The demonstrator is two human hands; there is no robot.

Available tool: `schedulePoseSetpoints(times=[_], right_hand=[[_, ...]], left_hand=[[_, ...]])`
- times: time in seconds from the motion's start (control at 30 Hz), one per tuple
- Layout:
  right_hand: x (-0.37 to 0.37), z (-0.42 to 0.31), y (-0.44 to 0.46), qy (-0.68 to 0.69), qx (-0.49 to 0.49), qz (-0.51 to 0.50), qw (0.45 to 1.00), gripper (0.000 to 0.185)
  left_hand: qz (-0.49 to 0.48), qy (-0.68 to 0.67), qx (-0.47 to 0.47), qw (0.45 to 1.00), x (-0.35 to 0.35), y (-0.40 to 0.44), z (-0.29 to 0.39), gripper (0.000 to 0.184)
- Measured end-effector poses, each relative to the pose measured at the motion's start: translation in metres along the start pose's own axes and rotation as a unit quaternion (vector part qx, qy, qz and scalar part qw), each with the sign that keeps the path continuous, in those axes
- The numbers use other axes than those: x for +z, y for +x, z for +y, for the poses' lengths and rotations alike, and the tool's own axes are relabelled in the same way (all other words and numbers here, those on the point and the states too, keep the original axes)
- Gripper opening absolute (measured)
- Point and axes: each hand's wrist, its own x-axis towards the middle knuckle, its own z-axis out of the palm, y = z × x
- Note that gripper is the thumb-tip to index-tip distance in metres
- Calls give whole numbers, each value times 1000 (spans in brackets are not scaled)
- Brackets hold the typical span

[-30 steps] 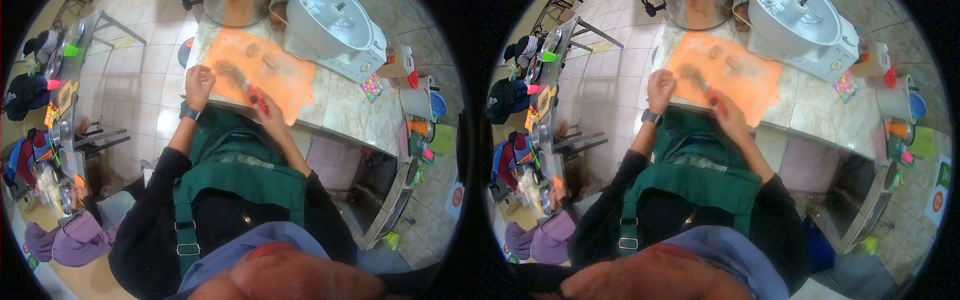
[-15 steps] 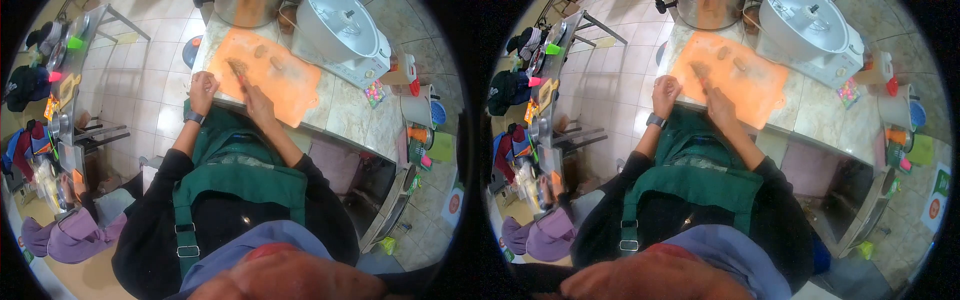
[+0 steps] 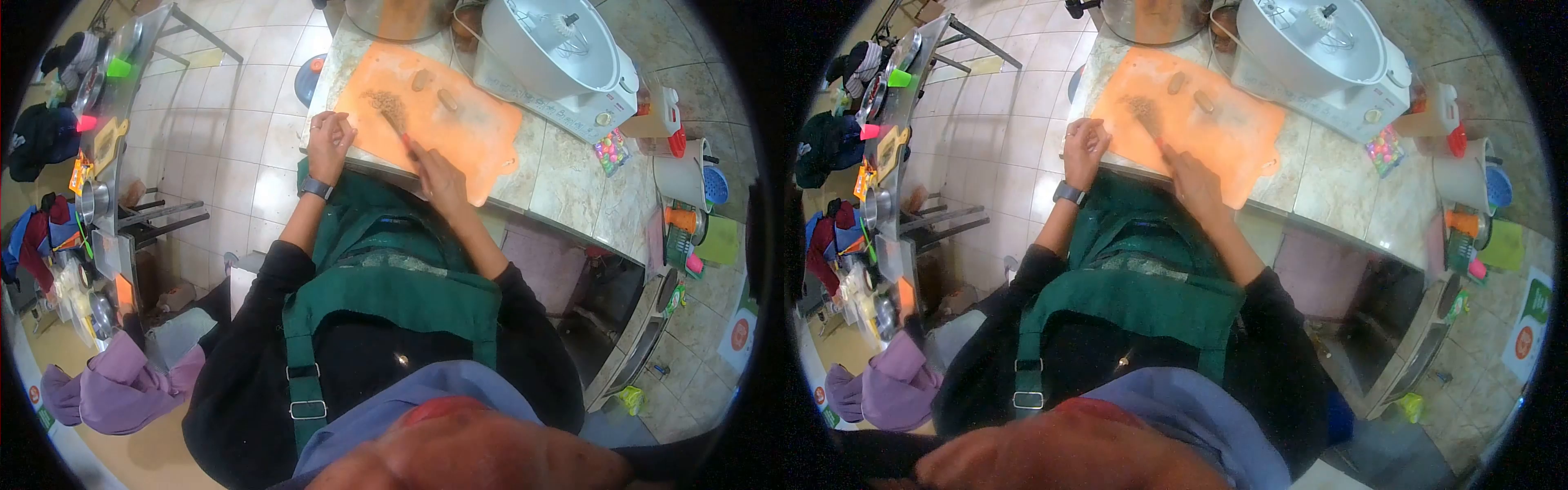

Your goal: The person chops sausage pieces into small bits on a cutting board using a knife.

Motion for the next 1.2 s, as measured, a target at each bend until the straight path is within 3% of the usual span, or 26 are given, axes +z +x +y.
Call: schedulePoseSetpoints(times=[0.23,0.33,0.47,0.53,0.67,0.77,0.87,0.97,1.2], right_hand=[[-4,-6,5,14,-73,-19,997,62],[-2,2,3,-10,-20,-16,1000,57],[-7,-2,4,11,-25,-14,1000,56],[-4,-1,2,-3,-48,-32,998,56],[-8,-3,0,1,11,-17,1000,55],[-2,-4,-2,24,2,-1,1000,58],[7,-17,9,42,-23,7,999,64],[15,-21,13,22,-1,-4,1000,64],[10,-17,2,60,7,17,998,60]], left_hand=[[-44,117,62,990,11,24,-11,55],[-72,178,88,977,19,37,-16,59],[-150,218,87,960,24,44,-8,61],[-152,195,137,959,27,46,-9,58],[-104,87,176,975,27,43,-14,53],[-73,6,60,996,22,31,-7,45],[-22,83,77,993,13,17,0,38],[-21,63,-27,997,9,13,15,32],[17,56,6,998,19,22,8,33]])
